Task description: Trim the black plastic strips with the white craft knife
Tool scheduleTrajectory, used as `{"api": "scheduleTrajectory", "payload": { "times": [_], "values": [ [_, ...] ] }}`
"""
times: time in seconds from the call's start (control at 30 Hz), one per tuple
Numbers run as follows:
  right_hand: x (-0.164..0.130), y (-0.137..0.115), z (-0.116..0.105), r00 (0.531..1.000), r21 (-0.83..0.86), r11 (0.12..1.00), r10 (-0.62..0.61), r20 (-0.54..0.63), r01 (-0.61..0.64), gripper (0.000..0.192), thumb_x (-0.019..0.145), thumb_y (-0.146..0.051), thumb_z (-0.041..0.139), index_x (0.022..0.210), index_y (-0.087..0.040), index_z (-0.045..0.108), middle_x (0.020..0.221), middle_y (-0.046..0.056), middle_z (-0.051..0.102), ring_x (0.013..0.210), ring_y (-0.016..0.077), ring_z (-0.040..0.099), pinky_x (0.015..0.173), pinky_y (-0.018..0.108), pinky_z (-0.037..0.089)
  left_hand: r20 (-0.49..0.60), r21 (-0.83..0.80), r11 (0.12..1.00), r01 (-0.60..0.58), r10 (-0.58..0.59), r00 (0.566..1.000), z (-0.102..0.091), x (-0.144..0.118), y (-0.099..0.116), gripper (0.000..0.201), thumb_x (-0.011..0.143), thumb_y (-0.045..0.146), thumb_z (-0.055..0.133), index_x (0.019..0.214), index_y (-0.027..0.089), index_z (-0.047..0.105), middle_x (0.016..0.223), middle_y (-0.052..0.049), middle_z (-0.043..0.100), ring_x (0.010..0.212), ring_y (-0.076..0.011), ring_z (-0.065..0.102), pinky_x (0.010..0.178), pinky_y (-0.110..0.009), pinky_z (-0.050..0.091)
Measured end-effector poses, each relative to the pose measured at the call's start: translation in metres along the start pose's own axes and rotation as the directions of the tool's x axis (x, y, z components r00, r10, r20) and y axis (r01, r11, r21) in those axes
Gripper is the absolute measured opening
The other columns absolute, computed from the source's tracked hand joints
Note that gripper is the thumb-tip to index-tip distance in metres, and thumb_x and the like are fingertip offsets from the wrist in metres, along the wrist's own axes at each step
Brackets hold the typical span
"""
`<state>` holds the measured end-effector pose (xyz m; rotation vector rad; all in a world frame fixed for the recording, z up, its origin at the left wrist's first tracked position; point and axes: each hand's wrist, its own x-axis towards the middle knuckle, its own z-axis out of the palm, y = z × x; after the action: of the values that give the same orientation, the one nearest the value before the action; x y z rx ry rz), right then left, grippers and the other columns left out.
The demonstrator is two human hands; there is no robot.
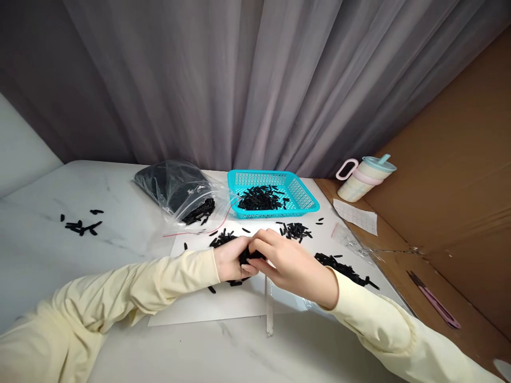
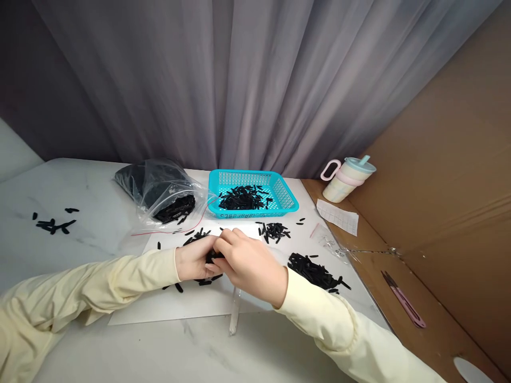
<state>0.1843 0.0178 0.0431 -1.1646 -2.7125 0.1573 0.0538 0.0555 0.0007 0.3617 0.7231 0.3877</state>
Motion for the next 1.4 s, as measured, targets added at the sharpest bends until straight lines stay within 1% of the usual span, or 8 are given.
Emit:
{"api": "scheduleTrajectory", "payload": {
  "times": [0.2, 0.43, 0.6, 0.7, 0.77, 0.87, 1.03, 1.4],
  "values": [
    [0.004, 0.006, 0.005, 0.997, 0.303, 0.952, 0.061, -0.057, -0.041, 0.02, 0.077, 0.0, 0.055, 0.07, -0.017, 0.046, 0.073, 0.001, 0.051, 0.07, 0.0141, 0.046, 0.061, 0.024, 0.038, 0.024, -0.034, 0.999, 0.017, -0.016, 1.0, -0.003, 0.002, 0.005, 0.021, 0.077, 0.005, 0.034, 0.059, 0.014, 0.04, 0.049, 0.003, 0.039, 0.031, -0.0039, 0.032, 0.026, -0.011, 0.02],
    [0.018, 0.011, 0.006, 0.928, 0.578, 0.809, 0.292, -0.233, -0.11, 0.013, 0.083, -0.016, 0.054, 0.071, -0.018, 0.049, 0.064, -0.001, 0.054, 0.058, 0.0111, 0.047, 0.056, 0.024, 0.036, 0.04, -0.047, 0.999, -0.002, 0.004, 0.999, -0.003, -0.004, 0.02, 0.021, 0.083, 0.009, 0.032, 0.067, 0.013, 0.045, 0.056, 0.0, 0.043, 0.044, -0.0082, 0.049, 0.025, -0.009, 0.02],
    [0.011, 0.009, 0.017, 0.868, 0.963, 0.26, 0.492, -0.066, -0.074, 0.018, 0.081, -0.033, 0.061, 0.075, -0.017, 0.056, 0.056, -0.004, 0.051, 0.052, 0.0089, 0.045, 0.054, 0.023, 0.036, 0.044, 0.02, 1.0, -0.01, 0.01, 0.999, -0.009, -0.01, 0.015, 0.022, 0.085, 0.011, 0.035, 0.066, 0.011, 0.046, 0.061, -0.001, 0.047, 0.04, -0.0037, 0.044, 0.025, -0.008, 0.016],
    [-0.003, 0.009, 0.036, 0.892, 0.973, -0.209, 0.413, 0.182, -0.102, 0.021, 0.075, -0.033, 0.069, 0.075, -0.015, 0.059, 0.05, -0.005, 0.053, 0.047, 0.0065, 0.044, 0.053, 0.021, 0.035, 0.03, 0.101, 0.992, -0.076, 0.073, 0.997, -0.02, -0.019, 0.01, 0.024, 0.086, 0.015, 0.042, 0.063, 0.011, 0.048, 0.055, 0.002, 0.046, 0.031, 0.0006, 0.03, 0.024, -0.009, 0.01],
    [-0.013, 0.009, 0.053, 0.883, 0.917, -0.375, 0.371, 0.286, -0.14, 0.022, 0.07, -0.031, 0.074, 0.073, -0.014, 0.062, 0.052, -0.004, 0.055, 0.047, 0.0056, 0.045, 0.053, 0.02, 0.036, 0.019, 0.157, 0.978, -0.139, 0.138, 0.99, -0.031, -0.026, 0.005, 0.024, 0.084, 0.02, 0.051, 0.062, 0.01, 0.05, 0.053, 0.002, 0.049, 0.03, 0.0015, 0.03, 0.025, -0.009, 0.009],
    [-0.023, 0.006, 0.072, 0.869, 0.877, -0.449, 0.352, 0.349, -0.17, 0.023, 0.064, -0.029, 0.079, 0.074, -0.013, 0.065, 0.058, -0.002, 0.058, 0.053, 0.0061, 0.05, 0.058, 0.02, 0.04, 0.009, 0.451, 0.838, -0.306, 0.339, 0.941, -0.046, -0.034, -0.005, 0.027, 0.08, 0.032, 0.059, 0.065, 0.011, 0.051, 0.052, 0.003, 0.052, 0.031, 0.0006, 0.033, 0.029, -0.01, 0.013],
    [-0.026, 0.003, 0.078, 0.877, 0.828, -0.515, 0.267, 0.399, -0.22, 0.02, 0.068, -0.026, 0.076, 0.08, -0.013, 0.067, 0.062, 0.001, 0.063, 0.059, 0.0083, 0.057, 0.064, 0.022, 0.043, 0.028, 0.773, 0.584, -0.248, 0.36, 0.932, -0.051, -0.042, -0.019, 0.028, 0.08, 0.042, 0.056, 0.075, 0.015, 0.054, 0.054, 0.006, 0.051, 0.038, -0.002, 0.034, 0.036, -0.014, 0.026],
    [-0.024, -0.005, 0.072, 0.858, 0.887, -0.397, 0.345, 0.381, -0.234, 0.019, 0.075, -0.029, 0.071, 0.076, -0.014, 0.059, 0.057, -0.002, 0.061, 0.052, 0.0072, 0.055, 0.059, 0.021, 0.043, 0.164, 0.905, 0.288, -0.314, 0.444, 0.881, -0.046, -0.044, -0.025, 0.022, 0.084, 0.034, 0.05, 0.079, 0.015, 0.058, 0.056, 0.004, 0.054, 0.051, -0.0069, 0.045, 0.052, -0.018, 0.037]
  ]
}}
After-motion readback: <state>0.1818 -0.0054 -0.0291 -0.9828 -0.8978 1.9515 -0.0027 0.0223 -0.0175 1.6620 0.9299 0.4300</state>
